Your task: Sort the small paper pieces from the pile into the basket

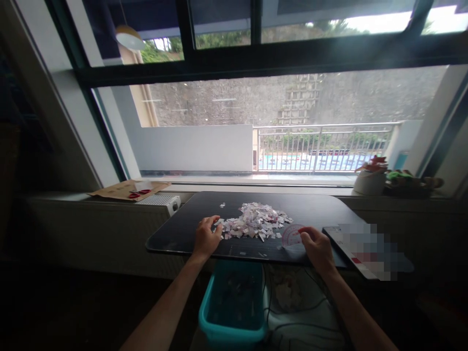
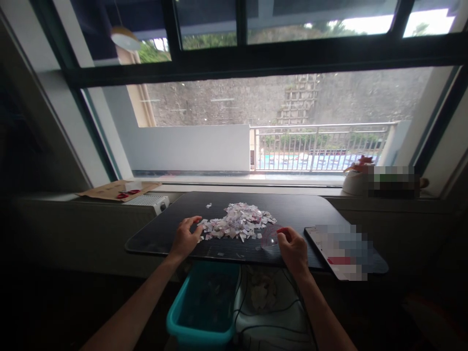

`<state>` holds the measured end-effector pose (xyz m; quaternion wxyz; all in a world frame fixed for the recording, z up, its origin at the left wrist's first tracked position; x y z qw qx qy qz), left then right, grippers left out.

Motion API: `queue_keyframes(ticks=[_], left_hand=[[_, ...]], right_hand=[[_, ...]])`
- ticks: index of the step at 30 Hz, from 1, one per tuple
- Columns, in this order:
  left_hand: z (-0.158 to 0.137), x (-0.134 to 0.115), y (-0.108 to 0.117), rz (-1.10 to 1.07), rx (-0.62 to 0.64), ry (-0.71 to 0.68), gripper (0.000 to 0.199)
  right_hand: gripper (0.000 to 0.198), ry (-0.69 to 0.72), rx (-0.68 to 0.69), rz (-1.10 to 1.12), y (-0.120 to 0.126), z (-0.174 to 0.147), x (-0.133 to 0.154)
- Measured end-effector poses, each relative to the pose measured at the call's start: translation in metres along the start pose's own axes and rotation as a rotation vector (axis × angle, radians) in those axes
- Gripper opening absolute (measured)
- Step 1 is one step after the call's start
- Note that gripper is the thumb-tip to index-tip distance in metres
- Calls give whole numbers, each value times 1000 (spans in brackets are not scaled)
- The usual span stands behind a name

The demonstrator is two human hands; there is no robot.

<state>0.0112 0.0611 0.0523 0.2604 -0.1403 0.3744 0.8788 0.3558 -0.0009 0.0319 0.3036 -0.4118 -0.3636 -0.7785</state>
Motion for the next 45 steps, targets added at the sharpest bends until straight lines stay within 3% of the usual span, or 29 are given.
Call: queue_keyframes(ticks=[5, 11, 17, 19, 25, 30, 37, 42, 45], left_hand=[[-1, -2, 0, 17, 13, -6, 26], [-2, -3, 0, 36, 10, 5, 25], [-4, -4, 0, 62, 4, 4, 24], [-4, -3, -1, 63, 12, 5, 23], [-4, -4, -3, 66, 30, 1, 23], [-4, -3, -3, 68, 32, 6, 23], [-2, -5, -4, 62, 40, -7, 23], [-3, -3, -4, 70, 26, 6, 22], [-4, -2, -5, 61, 25, 8, 22]], right_hand=[[26, 32, 148, -13, -17, 1, 7], [34, -38, 163, -123, -1, 2, 5], [36, 13, 279, -122, -41, -4, 25], [37, 20, 278, -114, -41, -2, 28], [35, -44, 197, -277, -11, 8, 12], [34, -26, 268, -142, -40, 1, 14], [34, -64, 197, -142, -19, 8, 4], [36, -29, 290, -133, -51, 0, 19], [37, -25, 320, -129, -54, -1, 26]])
Point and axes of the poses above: each hand's wrist, its own z-axis towards the middle knuckle, its own y-axis out of the back of the hand, x = y × z, the point moved 8 cm from there along z, towards the middle knuckle, and after that the axes turned 2 degrees about z, right-handed, at the moved point
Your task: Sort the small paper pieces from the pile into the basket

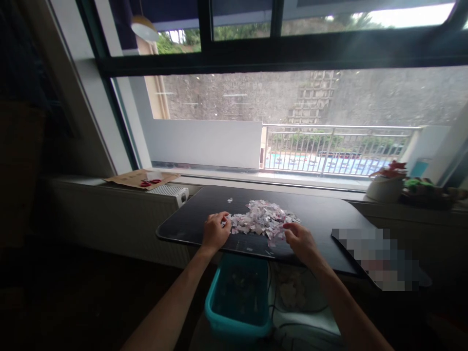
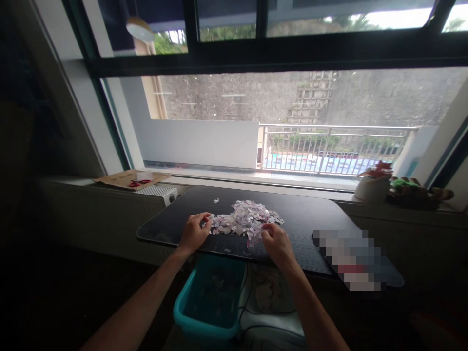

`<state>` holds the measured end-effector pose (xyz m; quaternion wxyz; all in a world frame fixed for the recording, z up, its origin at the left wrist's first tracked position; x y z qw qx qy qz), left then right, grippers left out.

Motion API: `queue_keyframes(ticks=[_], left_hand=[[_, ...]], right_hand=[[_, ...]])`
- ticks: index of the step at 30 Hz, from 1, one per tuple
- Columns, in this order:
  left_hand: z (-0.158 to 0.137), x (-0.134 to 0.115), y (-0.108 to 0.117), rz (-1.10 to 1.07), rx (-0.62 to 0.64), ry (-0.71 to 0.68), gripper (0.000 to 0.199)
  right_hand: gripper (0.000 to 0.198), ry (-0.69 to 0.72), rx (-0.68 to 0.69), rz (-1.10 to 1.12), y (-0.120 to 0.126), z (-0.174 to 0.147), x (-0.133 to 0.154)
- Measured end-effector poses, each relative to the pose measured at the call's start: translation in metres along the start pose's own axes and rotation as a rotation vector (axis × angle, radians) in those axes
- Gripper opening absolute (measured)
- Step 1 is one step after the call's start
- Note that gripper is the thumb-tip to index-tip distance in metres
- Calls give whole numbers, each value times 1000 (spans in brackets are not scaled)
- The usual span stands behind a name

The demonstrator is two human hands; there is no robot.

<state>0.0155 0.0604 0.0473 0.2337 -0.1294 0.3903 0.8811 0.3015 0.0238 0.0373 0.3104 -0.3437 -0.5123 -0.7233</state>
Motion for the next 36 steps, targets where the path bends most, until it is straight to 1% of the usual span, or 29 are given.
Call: queue_keyframes(ticks=[3, 5, 9, 11, 13, 15, 17, 18, 23, 25, 28, 30, 34, 36], left_hand=[[0, 0, 0, -9, -1, 2, 22], [0, -2, 0, -8, -6, -2, 21], [-1, -3, 2, -3, -1, 7, 22], [-1, -2, 1, -4, 10, 15, 22], [-1, -2, 1, -6, 14, 14, 22], [-1, -3, 1, -7, 14, 5, 22], [-1, -4, 1, -3, 12, -5, 22], [-1, -4, 2, 1, 12, -8, 22], [0, -4, 2, 5, 14, 3, 22], [0, -3, 1, 3, 21, 6, 22], [0, -3, 0, -1, 14, -11, 21], [0, -4, 0, 2, 5, -25, 21], [0, -3, 1, 17, 4, -22, 21], [0, -3, 0, 18, 10, -18, 21]], right_hand=[[38, -52, -15, -27, 16, -4, -8], [36, -67, -3, -40, 18, -8, -12], [37, -2, 48, 17, -7, -10, -1], [36, 31, 19, 37, -13, -9, 4], [36, 51, -27, 42, -7, -7, 3], [36, 51, -77, 28, 6, -6, -3], [38, 21, -106, -4, 16, -6, -11], [38, 11, -105, -21, 16, -6, -12], [37, 47, -22, -49, -8, -5, 4], [37, 51, -33, -56, -8, -4, 7], [38, 15, -87, -102, 5, -5, 0], [38, -4, -84, -115, 8, -6, -4], [36, 49, -5, -72, -8, -7, 5], [35, 67, -9, -64, -11, -7, 8]])
Point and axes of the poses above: each hand's wrist, its own z-axis towards the middle knuckle, its own y-axis out of the back of the hand, x = y × z, the point moved 8 cm from there along z, towards the middle knuckle, and after that the axes turned 2 degrees about z, right-handed, at the moved point
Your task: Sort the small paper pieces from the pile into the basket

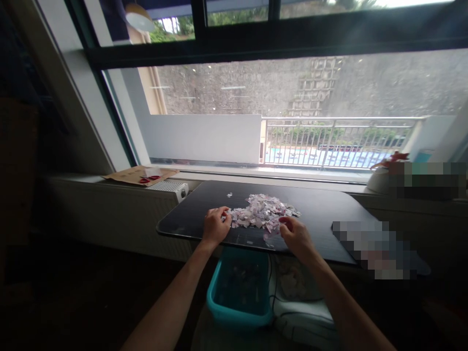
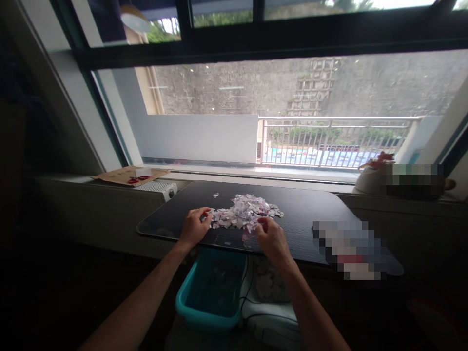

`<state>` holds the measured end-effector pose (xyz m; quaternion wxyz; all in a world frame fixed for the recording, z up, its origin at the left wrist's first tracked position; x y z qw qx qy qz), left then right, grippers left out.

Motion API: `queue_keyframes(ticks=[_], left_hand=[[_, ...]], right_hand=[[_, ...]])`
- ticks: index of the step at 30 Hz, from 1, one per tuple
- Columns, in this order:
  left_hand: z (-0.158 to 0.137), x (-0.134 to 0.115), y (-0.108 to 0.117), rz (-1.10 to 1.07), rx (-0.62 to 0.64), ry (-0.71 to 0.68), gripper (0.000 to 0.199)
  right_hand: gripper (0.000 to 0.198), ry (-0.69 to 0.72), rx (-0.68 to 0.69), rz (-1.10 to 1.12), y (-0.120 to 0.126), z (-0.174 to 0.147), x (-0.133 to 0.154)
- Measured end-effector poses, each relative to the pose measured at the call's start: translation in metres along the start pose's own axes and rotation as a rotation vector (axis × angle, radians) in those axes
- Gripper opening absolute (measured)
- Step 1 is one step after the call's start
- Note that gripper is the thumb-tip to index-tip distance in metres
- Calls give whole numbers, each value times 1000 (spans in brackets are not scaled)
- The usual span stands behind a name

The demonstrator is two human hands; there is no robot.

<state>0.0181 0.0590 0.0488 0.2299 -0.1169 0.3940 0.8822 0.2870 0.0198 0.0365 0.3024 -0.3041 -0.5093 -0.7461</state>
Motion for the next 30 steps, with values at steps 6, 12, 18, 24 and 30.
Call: queue_keyframes(ticks=[6, 12, 18, 24, 30], left_hand=[[0, -3, 1, -1, -2, 0, 21], [-1, -2, -1, -4, 9, 15, 20], [-1, -3, -1, 0, 13, 13, 20], [-2, -2, -1, -1, 2, 19, 19], [-2, -3, -1, -2, 12, 27, 19]], right_hand=[[37, -32, -68, -22, 9, -1, -6], [36, 24, -25, 16, 0, -4, 5], [37, 20, -13, 51, -3, -7, 3], [38, 54, -63, 57, -3, -8, 8], [35, 115, 30, 100, -13, -16, 14]])
Point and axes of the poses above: each hand's wrist, its own z-axis towards the middle knuckle, its own y-axis out of the back of the hand, x = y × z, the point moved 8 cm from there along z, towards the middle knuckle, and after that the axes turned 2 degrees about z, right-handed, at the moved point
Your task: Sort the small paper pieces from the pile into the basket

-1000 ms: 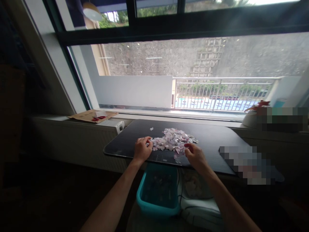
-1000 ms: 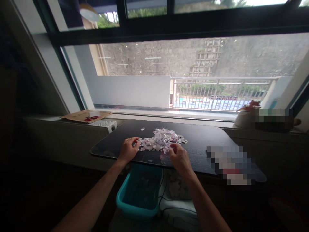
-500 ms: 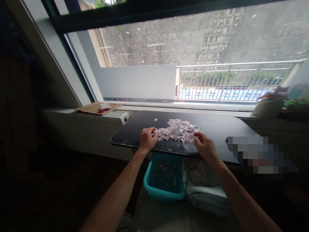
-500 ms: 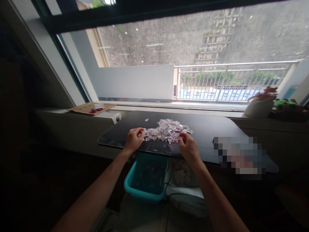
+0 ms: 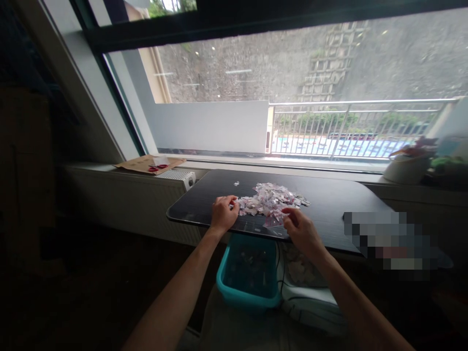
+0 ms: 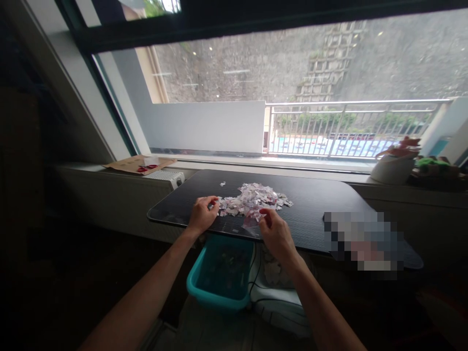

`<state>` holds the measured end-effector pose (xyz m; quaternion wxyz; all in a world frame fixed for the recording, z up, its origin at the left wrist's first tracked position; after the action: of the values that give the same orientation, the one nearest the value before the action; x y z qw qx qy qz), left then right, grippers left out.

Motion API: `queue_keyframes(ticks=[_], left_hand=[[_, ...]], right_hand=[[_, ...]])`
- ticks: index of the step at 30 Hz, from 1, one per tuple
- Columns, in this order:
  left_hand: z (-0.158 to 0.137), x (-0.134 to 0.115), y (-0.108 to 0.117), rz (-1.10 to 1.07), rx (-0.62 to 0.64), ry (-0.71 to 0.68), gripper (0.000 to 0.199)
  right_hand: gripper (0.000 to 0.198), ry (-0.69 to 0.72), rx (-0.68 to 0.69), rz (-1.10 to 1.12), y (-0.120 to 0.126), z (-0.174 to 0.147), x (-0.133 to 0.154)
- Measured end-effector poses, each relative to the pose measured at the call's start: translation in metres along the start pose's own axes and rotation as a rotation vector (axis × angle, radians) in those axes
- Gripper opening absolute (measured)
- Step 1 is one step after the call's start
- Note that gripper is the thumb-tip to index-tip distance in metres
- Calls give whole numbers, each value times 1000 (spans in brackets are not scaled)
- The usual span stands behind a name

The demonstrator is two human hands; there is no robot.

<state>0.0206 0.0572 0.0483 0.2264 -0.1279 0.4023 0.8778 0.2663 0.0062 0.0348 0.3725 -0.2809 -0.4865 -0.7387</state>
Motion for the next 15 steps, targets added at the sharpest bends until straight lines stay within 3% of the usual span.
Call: queue_keyframes(ticks=[4, 9, 15], left_hand=[[0, -1, 0, 4, 0, -3, 20], [0, -1, 1, 2, 6, 7, 20], [0, -1, 2, 11, -1, -4, 19]], right_hand=[[34, -14, -34, 7, 1, -3, -1], [31, 52, 64, 40, -12, -8, 6], [30, 39, 48, 10, -11, -12, 8]])
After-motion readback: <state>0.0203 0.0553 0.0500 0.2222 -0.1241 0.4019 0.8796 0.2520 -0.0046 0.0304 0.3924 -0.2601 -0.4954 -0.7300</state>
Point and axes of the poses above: each hand's wrist, its own z-axis towards the middle knuckle, its own y-axis out of the back of the hand, x = y × z, the point moved 8 cm from there along z, towards the middle knuckle, and after that the axes turned 2 degrees about z, right-handed, at the moved point
